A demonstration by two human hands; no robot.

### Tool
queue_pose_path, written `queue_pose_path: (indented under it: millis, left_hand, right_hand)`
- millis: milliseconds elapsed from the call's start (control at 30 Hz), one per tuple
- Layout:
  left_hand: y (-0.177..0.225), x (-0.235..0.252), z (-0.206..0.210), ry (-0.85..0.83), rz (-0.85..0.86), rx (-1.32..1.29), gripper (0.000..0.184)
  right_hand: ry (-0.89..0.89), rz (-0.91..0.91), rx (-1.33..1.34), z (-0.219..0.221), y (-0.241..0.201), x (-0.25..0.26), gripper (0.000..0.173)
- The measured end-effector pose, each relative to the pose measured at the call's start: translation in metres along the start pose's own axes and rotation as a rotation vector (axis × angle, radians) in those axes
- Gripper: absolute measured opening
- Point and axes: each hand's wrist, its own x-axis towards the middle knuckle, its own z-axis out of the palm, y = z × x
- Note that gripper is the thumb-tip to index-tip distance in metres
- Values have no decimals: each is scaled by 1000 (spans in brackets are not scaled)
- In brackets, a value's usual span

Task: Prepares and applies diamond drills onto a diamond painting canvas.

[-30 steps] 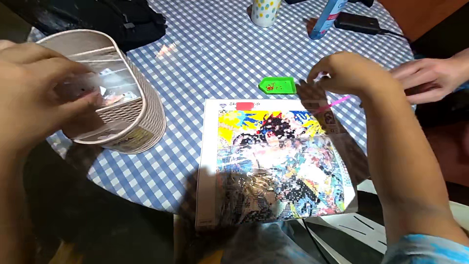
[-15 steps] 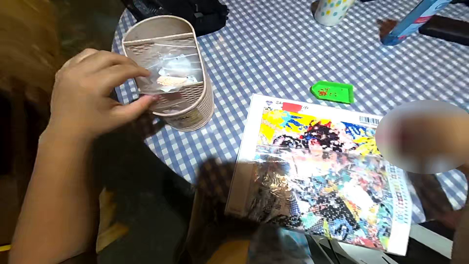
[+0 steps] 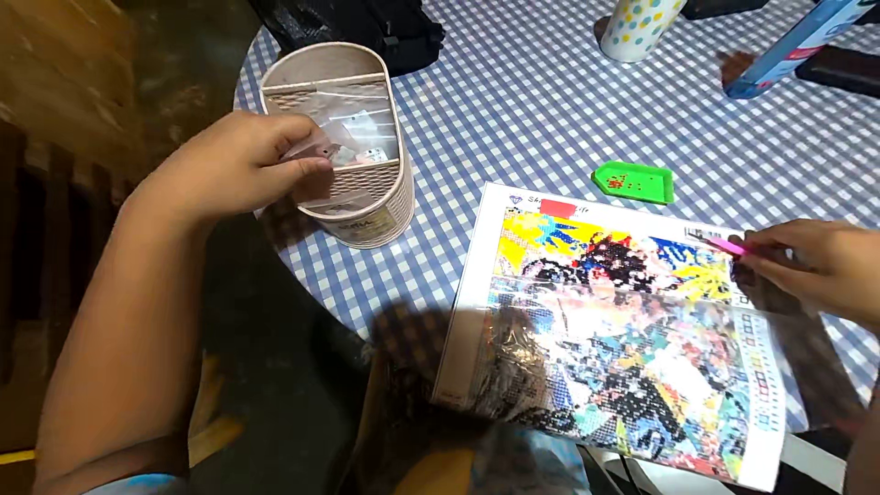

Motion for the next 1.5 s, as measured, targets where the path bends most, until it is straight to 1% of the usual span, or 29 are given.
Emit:
queue_pose_path:
  millis: [100,133,233,300,333,400,500,533,567,600,633,700,733,767,800,833,867,900,933,967,1000,1067,1100,1167,1233,1300,1400,1433,1500]
  left_hand:
    - [-4,12,-10,-122,-74,-98,16]
    - [-2,17,-13,-136,-118,-76,16]
    - [11,32,-9,-44,-163,186,15]
    - [17,34,2,39,-169,320,22]
    - [18,32,7,86,-176,340,28]
    - [11,25,10,164,-213,302,39]
    - [-37,10,10,233,-174,186,59]
    - [-49,6,8,245,-156,151,65]
    - [-54,4,5,250,-149,118,69]
    - [-50,3,2,252,-150,97,73]
    - [-42,3,-2,250,-180,74,74]
    - [-26,3,-7,230,-227,53,69]
    - [-28,2,-6,227,-152,80,65]
    - [-42,3,-1,258,41,148,60]
    - [-59,15,11,397,323,212,58]
    - [-28,26,14,388,306,221,55]
    - [19,40,15,329,254,198,54]
    - [64,57,19,260,233,166,52]
    - [100,76,27,191,233,135,49]
    - [124,97,40,116,245,99,48]
    - [138,118,55,36,271,54,49]
    - [152,161,87,-106,322,-73,56]
    - [155,180,103,-162,346,-142,60]
    - [159,206,132,-256,363,-242,69]
    - [160,219,152,-312,351,-260,75]
    - [160,224,164,-320,337,-238,76]
    - [155,220,169,-258,333,-256,67]
    - [154,218,168,-244,322,-273,66]
    - [155,213,166,-236,277,-320,67]
  right_hand:
    - [0,3,19,-1,-6,5,17]
    - [3,9,18,-1,-9,7,17]
    - [-15,44,7,-6,-23,11,14]
    - [-30,52,-1,-9,-33,14,12]
    - [-35,52,0,-11,-37,14,11]
    - [-53,82,5,-15,-42,15,10]
    - [-57,175,16,-27,-52,17,12]
    - [-51,202,31,-32,-56,18,17]
    - [-46,223,49,-37,-58,21,27]
    - [-44,230,66,-41,-59,23,36]
    - [-36,225,92,-44,-58,26,40]
    - [8,177,185,-44,-48,34,36]
    - [47,153,252,-41,-42,38,36]
    - [87,133,341,-37,-37,44,38]
    - [129,95,448,-33,-32,50,38]
    - [165,36,535,-30,-29,56,36]
    - [197,-25,566,-27,-25,62,33]
    - [229,-74,557,-23,-20,67,33]
    - [267,-116,537,-18,-15,72,34]
    - [317,-147,526,-12,-12,75,34]
    - [372,-159,532,-5,-11,77,31]
    - [465,-144,591,7,-14,79,21]
    - [474,-123,639,10,-15,79,17]
    - [442,-119,726,17,-13,76,14]
    - [385,-121,762,18,-10,73,13]
    - [364,-113,779,14,-11,72,13]
    - [362,-106,810,9,-15,74,14]
    - [351,-100,825,8,-17,74,18]
    - [320,-95,861,5,-20,73,34]
